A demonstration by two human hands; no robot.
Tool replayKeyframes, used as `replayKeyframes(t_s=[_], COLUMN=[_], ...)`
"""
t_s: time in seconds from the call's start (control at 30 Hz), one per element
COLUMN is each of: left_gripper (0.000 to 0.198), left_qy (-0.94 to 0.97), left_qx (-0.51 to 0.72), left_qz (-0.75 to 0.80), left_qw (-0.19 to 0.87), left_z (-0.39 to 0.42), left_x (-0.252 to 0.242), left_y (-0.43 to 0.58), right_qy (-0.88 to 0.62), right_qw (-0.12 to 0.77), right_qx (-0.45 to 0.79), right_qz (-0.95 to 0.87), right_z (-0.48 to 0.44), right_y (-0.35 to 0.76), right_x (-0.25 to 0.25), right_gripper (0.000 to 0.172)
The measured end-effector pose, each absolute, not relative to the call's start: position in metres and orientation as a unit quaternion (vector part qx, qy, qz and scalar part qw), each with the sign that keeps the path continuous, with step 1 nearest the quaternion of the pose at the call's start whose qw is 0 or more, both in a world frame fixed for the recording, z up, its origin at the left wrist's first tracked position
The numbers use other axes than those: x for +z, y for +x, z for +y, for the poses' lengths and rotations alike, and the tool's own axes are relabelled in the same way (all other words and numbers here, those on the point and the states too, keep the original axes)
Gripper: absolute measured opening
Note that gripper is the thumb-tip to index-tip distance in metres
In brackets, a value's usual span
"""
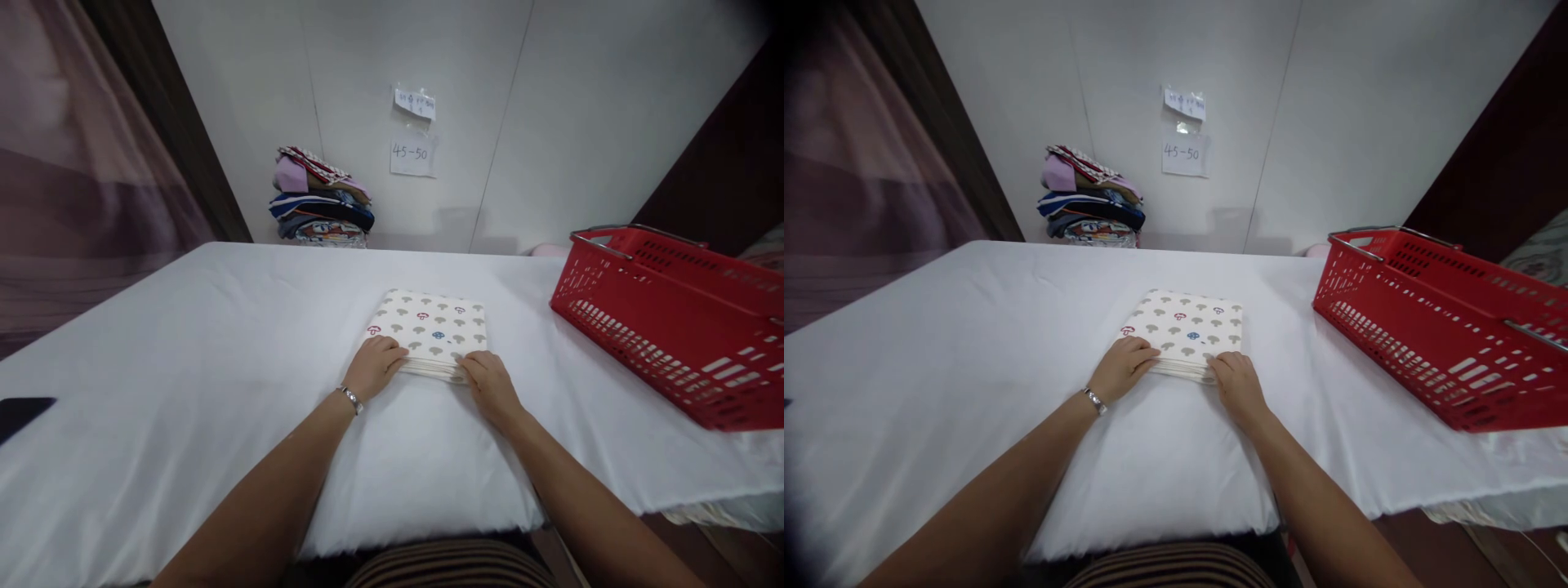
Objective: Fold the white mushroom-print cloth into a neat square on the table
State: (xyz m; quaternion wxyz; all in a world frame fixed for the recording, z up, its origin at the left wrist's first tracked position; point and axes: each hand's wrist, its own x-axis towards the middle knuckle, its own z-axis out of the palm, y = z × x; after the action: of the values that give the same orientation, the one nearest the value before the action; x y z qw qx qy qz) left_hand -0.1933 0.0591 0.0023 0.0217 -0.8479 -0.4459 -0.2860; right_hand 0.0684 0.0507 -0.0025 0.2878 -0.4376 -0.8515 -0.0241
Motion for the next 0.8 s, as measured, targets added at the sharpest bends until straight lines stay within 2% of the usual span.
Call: replayKeyframes(t_s=[0.33, 0.8], left_gripper=[0.02, 0.025], left_qy=[-0.845, -0.847], left_qx=[-0.288, -0.24], left_qz=[-0.45, -0.47], left_qw=[0.035, 0.062], left_z=[0.0602, 0.0567], left_x=[-0.0009, 0.0075], left_y=[-0.1933, -0.1878], right_qy=[-0.44, -0.433], right_qw=[0.306, 0.289], right_qx=[-0.031, -0.031], right_qz=[-0.844, -0.853], right_z=[0.0515, 0.0476], right_y=[0.0701, 0.0696], right_x=[-0.0064, -0.0032], right_gripper=[0.024, 0.025])
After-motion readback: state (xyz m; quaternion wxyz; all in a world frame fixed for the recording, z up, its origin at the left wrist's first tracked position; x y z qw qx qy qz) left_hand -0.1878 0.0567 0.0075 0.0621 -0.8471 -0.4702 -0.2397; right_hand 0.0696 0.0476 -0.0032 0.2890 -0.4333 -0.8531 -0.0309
